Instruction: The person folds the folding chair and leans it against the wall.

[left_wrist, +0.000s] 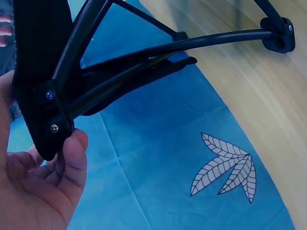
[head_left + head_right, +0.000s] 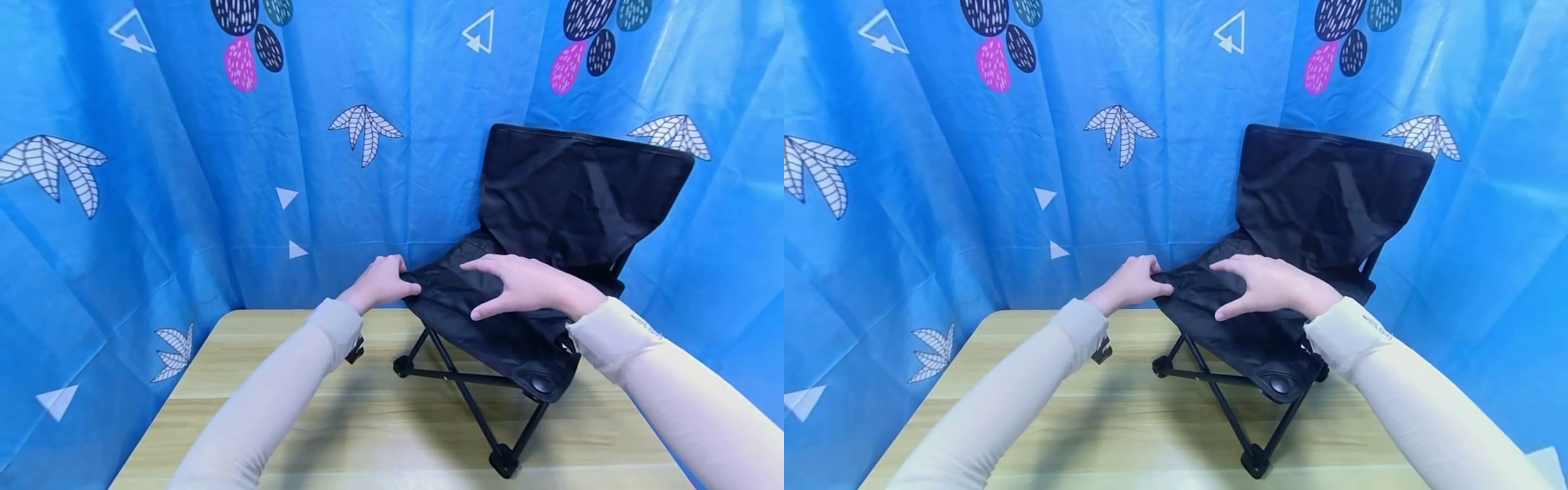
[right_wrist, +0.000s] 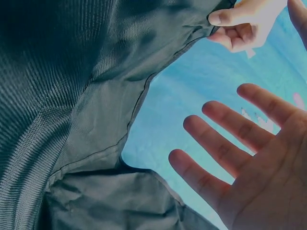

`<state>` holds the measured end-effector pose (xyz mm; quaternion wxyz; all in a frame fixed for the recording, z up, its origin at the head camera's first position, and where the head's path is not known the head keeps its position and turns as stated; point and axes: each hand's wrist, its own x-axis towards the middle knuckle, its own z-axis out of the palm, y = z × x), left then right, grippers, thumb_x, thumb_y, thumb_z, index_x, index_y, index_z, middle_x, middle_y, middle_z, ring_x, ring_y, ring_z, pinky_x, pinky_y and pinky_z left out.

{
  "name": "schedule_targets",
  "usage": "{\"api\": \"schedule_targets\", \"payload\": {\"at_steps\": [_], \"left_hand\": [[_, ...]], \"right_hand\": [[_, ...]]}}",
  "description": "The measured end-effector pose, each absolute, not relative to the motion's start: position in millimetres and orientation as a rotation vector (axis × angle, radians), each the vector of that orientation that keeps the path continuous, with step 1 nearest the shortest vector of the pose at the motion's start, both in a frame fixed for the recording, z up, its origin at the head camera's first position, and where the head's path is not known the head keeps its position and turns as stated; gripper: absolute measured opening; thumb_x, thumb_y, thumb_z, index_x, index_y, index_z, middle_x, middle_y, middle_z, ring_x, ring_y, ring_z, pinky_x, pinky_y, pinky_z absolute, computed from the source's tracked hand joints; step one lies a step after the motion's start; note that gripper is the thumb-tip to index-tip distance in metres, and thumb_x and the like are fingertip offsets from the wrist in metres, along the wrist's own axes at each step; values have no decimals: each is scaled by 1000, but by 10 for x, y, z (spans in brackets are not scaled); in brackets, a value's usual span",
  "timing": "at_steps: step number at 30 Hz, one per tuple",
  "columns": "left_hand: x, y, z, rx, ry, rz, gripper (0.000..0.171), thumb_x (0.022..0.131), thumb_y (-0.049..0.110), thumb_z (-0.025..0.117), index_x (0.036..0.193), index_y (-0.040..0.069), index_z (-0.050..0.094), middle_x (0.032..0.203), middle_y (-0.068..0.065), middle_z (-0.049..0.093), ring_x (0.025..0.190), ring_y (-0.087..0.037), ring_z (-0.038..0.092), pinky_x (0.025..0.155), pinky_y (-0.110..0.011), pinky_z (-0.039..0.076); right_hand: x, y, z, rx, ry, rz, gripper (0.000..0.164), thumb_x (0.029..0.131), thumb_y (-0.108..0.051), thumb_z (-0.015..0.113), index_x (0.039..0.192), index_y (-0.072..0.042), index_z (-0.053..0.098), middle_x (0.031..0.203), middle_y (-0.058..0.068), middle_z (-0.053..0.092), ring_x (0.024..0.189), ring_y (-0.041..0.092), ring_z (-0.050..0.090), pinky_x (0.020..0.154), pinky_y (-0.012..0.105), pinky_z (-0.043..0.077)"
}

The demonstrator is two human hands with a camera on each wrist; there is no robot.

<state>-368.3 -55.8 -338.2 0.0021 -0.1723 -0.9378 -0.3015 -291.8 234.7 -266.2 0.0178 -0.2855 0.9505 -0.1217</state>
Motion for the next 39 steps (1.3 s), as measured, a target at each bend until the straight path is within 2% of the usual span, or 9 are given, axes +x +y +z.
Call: {"api": "schedule_targets", "payload": {"at_steps": [8, 16, 20, 26, 31, 35, 39], "left_hand": [[-3691, -659, -3405, -529, -2936, -961, 47, 95, 39, 79, 125, 6, 64, 115, -12, 67, 100, -29, 62, 88, -41, 54], [-3696, -747, -3412, -503, -2925, -927, 53, 94, 41, 79, 130, 4, 63, 129, -15, 68, 108, -29, 63, 97, -45, 58], [-3702, -791, -3412, -502, -2926, -917, 51, 94, 41, 79, 127, 5, 64, 127, -14, 68, 107, -29, 62, 95, -45, 57], [-3685, -854, -3420, -486, -2934, -891, 45, 94, 41, 80, 118, 7, 65, 117, -12, 68, 99, -28, 62, 86, -40, 55], [-3665, -906, -3437, -476, -2934, -895, 44, 94, 39, 80, 118, 6, 64, 114, -12, 69, 91, -26, 66, 83, -39, 56], [-3658, -956, -3422, -487, -2928, -898, 44, 93, 39, 80, 118, 6, 64, 111, -12, 71, 84, -23, 69, 80, -39, 57], [-3658, -1012, -3409, -497, -2918, -879, 43, 93, 40, 79, 116, 7, 64, 108, -11, 70, 86, -24, 67, 80, -39, 56]], "right_hand": [[-2887, 2285, -2715, -942, 2942, -359, 85, 87, -56, 88, 158, -19, 58, 157, 13, 60, 143, 37, 58, 117, 64, 46], [-2836, 2262, -2746, -1007, 2916, -370, 85, 86, -55, 89, 155, -16, 60, 153, 12, 64, 139, 33, 62, 115, 60, 49], [-2790, 2247, -2765, -1032, 2898, -375, 85, 86, -56, 89, 155, -15, 60, 151, 10, 66, 137, 32, 64, 113, 58, 51], [-2728, 2217, -2791, -1102, 2873, -341, 84, 85, -61, 87, 152, -15, 63, 147, 9, 68, 131, 32, 67, 109, 56, 54], [-2663, 2198, -2798, -1123, 2833, -314, 83, 85, -62, 87, 149, -14, 65, 139, 9, 72, 125, 32, 69, 104, 55, 56], [-2613, 2175, -2795, -1098, 2816, -284, 83, 83, -64, 87, 148, -17, 66, 137, 6, 73, 126, 28, 69, 105, 54, 56], [-2567, 2144, -2799, -1083, 2800, -266, 83, 82, -65, 88, 148, -19, 66, 137, 3, 73, 126, 25, 69, 107, 53, 56]]}}
